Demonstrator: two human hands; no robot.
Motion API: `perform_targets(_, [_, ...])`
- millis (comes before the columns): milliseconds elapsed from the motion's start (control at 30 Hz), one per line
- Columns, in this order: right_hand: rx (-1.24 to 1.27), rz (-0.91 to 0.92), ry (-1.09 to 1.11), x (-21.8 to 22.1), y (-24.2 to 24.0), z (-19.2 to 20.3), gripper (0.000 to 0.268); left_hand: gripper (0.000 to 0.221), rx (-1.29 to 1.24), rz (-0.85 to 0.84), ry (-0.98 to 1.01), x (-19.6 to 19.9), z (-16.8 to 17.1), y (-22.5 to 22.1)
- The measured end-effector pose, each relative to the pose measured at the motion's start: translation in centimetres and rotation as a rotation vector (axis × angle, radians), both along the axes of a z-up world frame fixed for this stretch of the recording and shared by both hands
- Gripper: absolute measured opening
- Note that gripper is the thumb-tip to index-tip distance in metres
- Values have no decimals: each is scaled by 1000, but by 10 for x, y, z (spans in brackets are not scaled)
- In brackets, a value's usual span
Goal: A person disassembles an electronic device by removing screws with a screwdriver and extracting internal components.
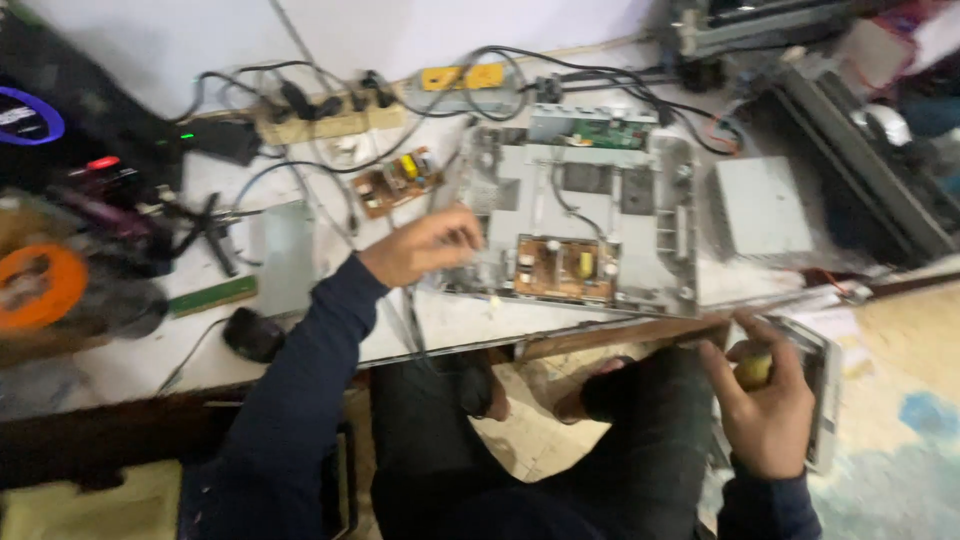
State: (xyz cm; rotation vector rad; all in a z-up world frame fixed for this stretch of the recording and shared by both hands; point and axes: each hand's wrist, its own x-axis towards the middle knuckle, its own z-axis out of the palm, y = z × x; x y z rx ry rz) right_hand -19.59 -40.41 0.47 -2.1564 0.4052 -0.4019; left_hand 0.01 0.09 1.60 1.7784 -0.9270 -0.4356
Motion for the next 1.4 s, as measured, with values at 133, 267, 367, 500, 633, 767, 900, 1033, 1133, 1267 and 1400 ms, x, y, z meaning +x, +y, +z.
perform_targets(133, [299,-189,39,12,-23,10,35,6,44,357,-319,12,-22,-11])
perform_targets(267, [54,-94,-227,48,-59,38,20,6,150,531,-436,-13,13,-24])
perform_targets(367, [-30,80,-287,84,-61,59,37,12,177,590,-410,-30,8,-19])
perform_targets(500, [-335,97,-116,161,-52,30,38,20,153,689,-511,-39,-12,-4])
perform_targets(633, [-833,-12,-53,215,-36,-36,42,18,181,804,-611,-21,-32,8])
perform_targets(767, [-1121,-121,-243,229,-23,-50,30,26,353,919,-712,-3,-40,4])
perform_targets(900, [-1071,-60,-185,227,-18,-47,26,31,570,841,-545,19,-42,-7])
perform_targets(1033, [-1201,-86,-259,229,-28,-55,14,31,694,785,-342,27,-40,-13])
perform_targets(1133, [-1108,-31,-295,201,-22,-32,21,33,706,789,-180,29,-37,-15])
perform_targets(1267, [-861,-34,-464,125,-18,-12,15,30,715,725,-128,32,-23,-16])
perform_targets(1400, [-213,-35,-154,27,22,14,30,25,536,752,-79,77,-63,2])
